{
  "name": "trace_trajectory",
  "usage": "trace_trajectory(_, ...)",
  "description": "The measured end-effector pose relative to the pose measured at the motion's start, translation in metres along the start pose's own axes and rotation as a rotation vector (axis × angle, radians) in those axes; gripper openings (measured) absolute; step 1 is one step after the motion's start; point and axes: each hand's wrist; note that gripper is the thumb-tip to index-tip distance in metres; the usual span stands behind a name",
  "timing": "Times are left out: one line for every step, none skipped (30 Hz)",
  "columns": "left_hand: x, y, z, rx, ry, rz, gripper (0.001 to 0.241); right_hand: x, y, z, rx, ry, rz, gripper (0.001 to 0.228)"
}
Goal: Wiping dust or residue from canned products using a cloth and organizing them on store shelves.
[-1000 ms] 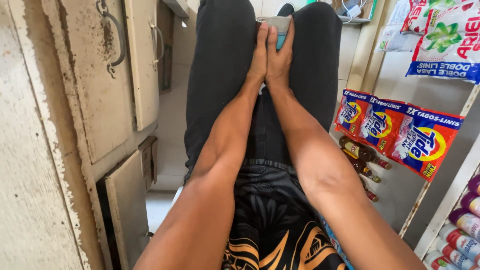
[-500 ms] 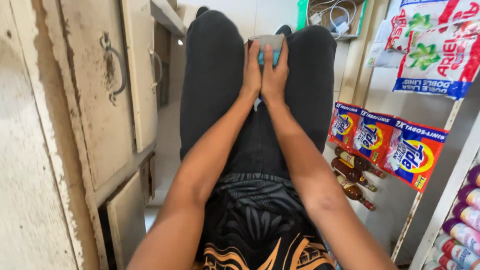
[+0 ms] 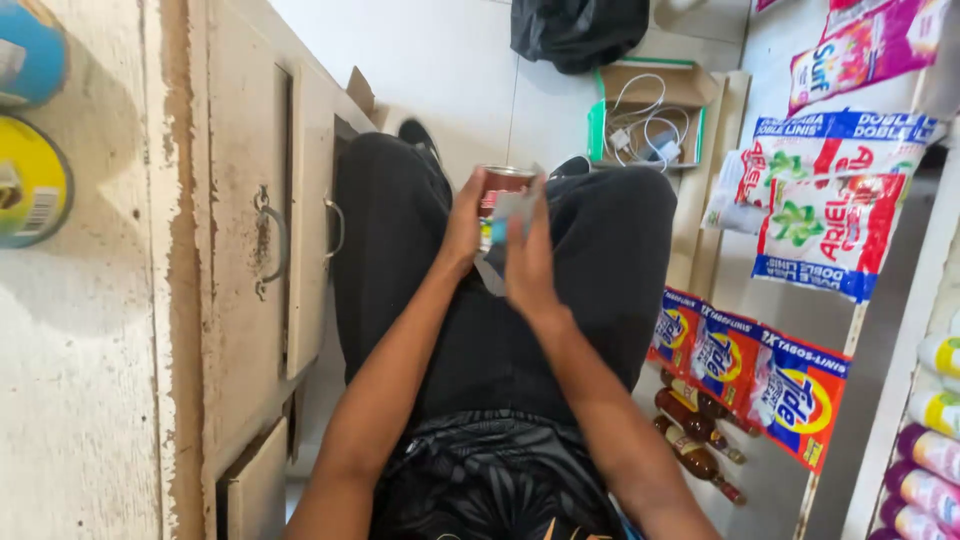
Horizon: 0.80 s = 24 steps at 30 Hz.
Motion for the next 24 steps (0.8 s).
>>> trace_trajectory(0.0,0.006,-0.01,-0.032,0.154,-0.004,0.07,0.001,0.006,-0.001,-0.128,0.059,0.065,0.059)
trace_trajectory(0.0,0.012,-0.02,-0.064,0.308,-0.006,0.079,0.001,0.011,-0.001,-0.256,0.119,0.128,0.058)
trace_trajectory(-0.001,0.006,-0.013,-0.044,0.306,0.002,0.079,0.003,0.005,-0.002,-0.272,0.112,0.116,0.058)
trace_trajectory(-0.002,-0.001,-0.006,-0.081,0.467,0.064,0.062,0.004,-0.002,-0.003,-0.199,-0.019,0.091,0.058)
trace_trajectory(-0.003,-0.003,0.005,-0.133,0.623,0.13,0.049,0.002,-0.003,-0.005,-0.116,-0.144,0.066,0.059)
trace_trajectory(-0.002,-0.003,0.001,-0.129,0.617,0.141,0.049,0.0,-0.009,-0.002,-0.122,-0.146,0.055,0.059)
trace_trajectory(-0.001,-0.001,-0.001,-0.166,0.67,0.165,0.05,-0.003,-0.012,0.001,-0.149,-0.078,0.047,0.057)
trace_trajectory(0.0,0.001,-0.003,-0.205,0.722,0.189,0.051,-0.006,-0.015,0.003,-0.175,-0.009,0.04,0.056)
trace_trajectory(-0.002,0.003,-0.009,-0.209,0.717,0.197,0.051,-0.008,-0.01,0.014,-0.173,-0.006,0.03,0.056)
trace_trajectory(-0.005,0.005,-0.014,-0.187,0.696,0.164,0.049,-0.009,-0.004,0.025,-0.307,0.123,0.077,0.06)
trace_trajectory(-0.008,0.008,-0.02,-0.164,0.676,0.128,0.047,-0.01,0.002,0.037,-0.439,0.251,0.128,0.065)
trace_trajectory(-0.009,0.012,-0.012,-0.167,0.671,0.132,0.047,-0.016,0.01,0.039,-0.435,0.253,0.123,0.065)
trace_trajectory(-0.008,0.011,-0.007,-0.171,0.683,0.134,0.049,-0.019,0.013,0.041,-0.397,0.224,0.162,0.065)
trace_trajectory(-0.008,0.01,-0.002,-0.175,0.695,0.137,0.052,-0.023,0.017,0.043,-0.359,0.195,0.2,0.066)
trace_trajectory(-0.007,0.021,-0.004,-0.174,0.696,0.136,0.052,-0.026,0.016,0.046,-0.36,0.194,0.201,0.066)
trace_trajectory(-0.007,0.032,-0.006,-0.106,0.615,0.155,0.054,-0.029,0.016,0.048,-0.258,0.08,0.177,0.071)
trace_trajectory(-0.007,0.04,-0.01,-0.03,0.536,0.166,0.058,-0.03,0.013,0.051,-0.163,-0.039,0.161,0.078)
trace_trajectory(-0.006,0.059,-0.015,-0.02,0.54,0.158,0.058,-0.038,0.018,0.06,-0.171,-0.044,0.171,0.078)
trace_trajectory(-0.004,0.071,-0.025,-0.003,0.521,0.145,0.057,-0.041,0.017,0.068,-0.172,0.028,0.162,0.074)
trace_trajectory(-0.002,0.083,-0.033,0.014,0.501,0.131,0.057,-0.045,0.016,0.076,-0.175,0.099,0.151,0.071)
trace_trajectory(-0.009,0.088,-0.052,0.031,0.51,0.122,0.057,-0.044,0.018,0.095,-0.191,0.093,0.162,0.071)
trace_trajectory(-0.017,0.094,-0.07,0.122,0.513,0.202,0.054,-0.044,0.021,0.112,-0.227,0.153,0.197,0.072)
trace_trajectory(-0.023,0.101,-0.087,0.212,0.516,0.281,0.052,-0.047,0.025,0.13,-0.262,0.218,0.233,0.074)
trace_trajectory(-0.028,0.104,-0.096,0.226,0.526,0.271,0.052,-0.049,0.023,0.134,-0.278,0.216,0.245,0.074)
Point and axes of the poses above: each hand's wrist, its own y-axis away from the middle knuckle, its own x-axis out of the palm, z = x × y, and after that the axes turned 8 degrees about -z, right-handed
